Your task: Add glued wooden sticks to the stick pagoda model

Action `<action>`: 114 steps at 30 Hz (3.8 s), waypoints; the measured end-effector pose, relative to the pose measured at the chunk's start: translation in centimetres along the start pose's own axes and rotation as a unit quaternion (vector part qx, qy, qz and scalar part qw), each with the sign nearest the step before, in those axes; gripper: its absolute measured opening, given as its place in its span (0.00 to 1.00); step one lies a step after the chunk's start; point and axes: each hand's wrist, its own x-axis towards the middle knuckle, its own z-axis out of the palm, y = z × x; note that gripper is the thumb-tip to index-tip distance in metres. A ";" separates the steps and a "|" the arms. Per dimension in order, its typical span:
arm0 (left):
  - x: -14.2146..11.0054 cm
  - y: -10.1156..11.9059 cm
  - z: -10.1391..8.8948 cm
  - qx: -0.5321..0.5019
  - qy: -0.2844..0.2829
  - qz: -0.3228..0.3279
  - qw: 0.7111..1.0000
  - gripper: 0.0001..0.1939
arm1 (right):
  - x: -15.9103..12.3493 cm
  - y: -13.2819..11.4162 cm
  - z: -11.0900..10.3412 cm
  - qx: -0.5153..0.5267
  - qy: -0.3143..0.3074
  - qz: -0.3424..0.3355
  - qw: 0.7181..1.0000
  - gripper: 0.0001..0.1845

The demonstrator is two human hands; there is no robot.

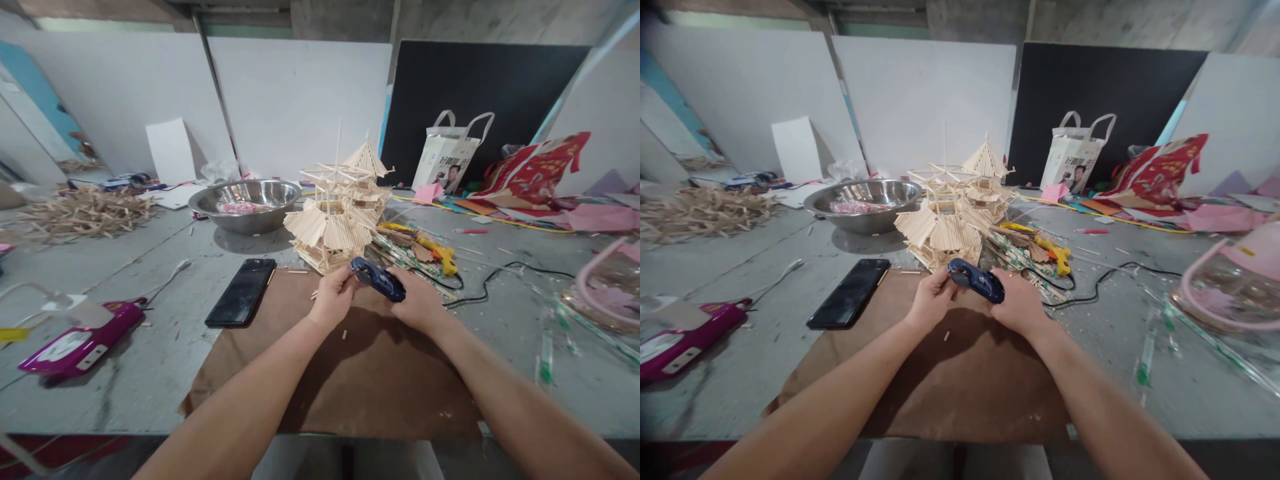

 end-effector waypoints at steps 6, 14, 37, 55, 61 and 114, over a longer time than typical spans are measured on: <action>0.1 0.3 -0.1 0.005 0.000 -0.010 1.000 0.09 | -0.1 -0.4 -0.2 -0.006 -0.003 0.016 1.000 0.25; 0.2 0.7 -0.2 0.046 0.014 -0.020 0.999 0.10 | -0.2 -0.6 -0.4 -0.016 -0.006 0.021 1.000 0.21; 0.2 0.6 -0.3 0.086 0.009 -0.015 0.996 0.09 | -0.2 -0.8 -0.5 -0.047 -0.033 0.037 0.998 0.19; 0.2 0.1 -0.1 0.096 -0.001 -0.035 0.995 0.10 | 0.2 -0.2 -0.3 -0.031 -0.009 0.069 0.997 0.21; 0.2 -0.1 -0.1 0.070 0.001 -0.020 0.997 0.07 | 0.1 -0.1 -0.3 -0.014 -0.030 0.031 0.999 0.26; 0.3 -0.2 -0.4 0.096 0.015 -0.036 0.995 0.05 | -0.2 -1.2 -0.9 -0.093 -0.049 0.057 0.993 0.19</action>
